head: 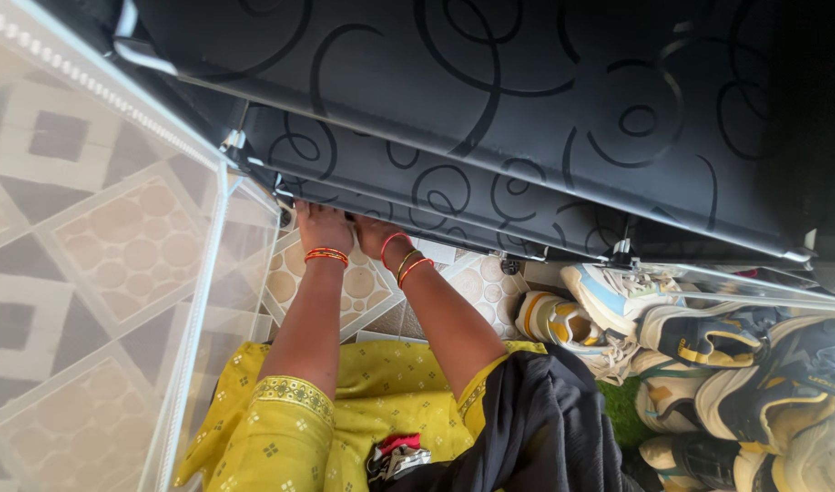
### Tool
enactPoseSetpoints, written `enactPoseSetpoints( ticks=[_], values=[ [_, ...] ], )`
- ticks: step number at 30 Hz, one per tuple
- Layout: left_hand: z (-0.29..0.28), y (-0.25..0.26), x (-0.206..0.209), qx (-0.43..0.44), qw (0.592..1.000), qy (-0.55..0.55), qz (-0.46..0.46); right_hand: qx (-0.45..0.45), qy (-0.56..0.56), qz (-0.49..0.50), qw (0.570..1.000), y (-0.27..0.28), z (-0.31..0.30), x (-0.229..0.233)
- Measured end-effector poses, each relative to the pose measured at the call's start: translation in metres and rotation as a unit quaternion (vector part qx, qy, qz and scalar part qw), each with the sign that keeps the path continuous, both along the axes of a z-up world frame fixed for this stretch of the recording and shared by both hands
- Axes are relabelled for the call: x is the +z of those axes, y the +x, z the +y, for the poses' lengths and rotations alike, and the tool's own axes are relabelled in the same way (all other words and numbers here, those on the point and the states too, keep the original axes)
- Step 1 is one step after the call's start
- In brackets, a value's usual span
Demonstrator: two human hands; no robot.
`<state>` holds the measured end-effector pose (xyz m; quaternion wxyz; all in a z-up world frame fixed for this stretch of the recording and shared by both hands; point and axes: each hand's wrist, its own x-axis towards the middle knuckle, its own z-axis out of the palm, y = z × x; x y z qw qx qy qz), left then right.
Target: The person wipes the inside of a black shoe rack with a pink cloth, then picks up a white sneaker and wipes it thoroughly with the same cloth. The person places the cleaned shoe back into the rack.
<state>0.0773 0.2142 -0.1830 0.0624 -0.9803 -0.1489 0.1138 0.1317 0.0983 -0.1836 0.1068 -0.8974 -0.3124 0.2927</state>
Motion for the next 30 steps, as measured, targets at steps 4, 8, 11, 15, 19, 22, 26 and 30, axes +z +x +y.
enactPoseSetpoints(
  ticks=[4, 8, 11, 15, 19, 22, 26, 30],
  values=[
    [-0.002, -0.006, -0.02, -0.008, 0.996, 0.082, 0.013, 0.048, 0.057, 0.005, 0.997, -0.019, -0.001, 0.008],
    [-0.018, -0.013, -0.013, 0.049, 0.998, -0.007, 0.024, 0.146, 0.042, -0.075, 0.986, -0.03, -0.025, -0.021],
    [-0.031, -0.018, 0.005, 0.062, 0.991, -0.078, 0.087, 0.147, 0.104, -0.063, 0.982, -0.042, -0.046, -0.024],
    [-0.053, -0.035, 0.037, 0.007, 0.975, -0.171, 0.141, 0.054, 0.187, 0.014, 0.981, -0.058, -0.087, -0.016],
    [-0.073, -0.035, 0.066, 0.008, 0.96, -0.277, 0.048, -0.116, 0.393, 0.029, 0.912, -0.056, -0.137, 0.007],
    [-0.079, -0.019, 0.071, -0.105, 0.962, -0.242, -0.069, -0.223, 0.322, -0.146, 0.909, -0.038, -0.145, 0.011],
    [-0.07, -0.012, 0.041, -0.124, 0.978, -0.144, -0.082, -0.163, 0.156, -0.153, 0.962, -0.016, -0.128, -0.007],
    [-0.046, -0.011, 0.008, -0.054, 0.992, -0.108, -0.024, -0.125, 0.053, -0.025, 0.99, -0.002, -0.087, -0.029]
  ],
)
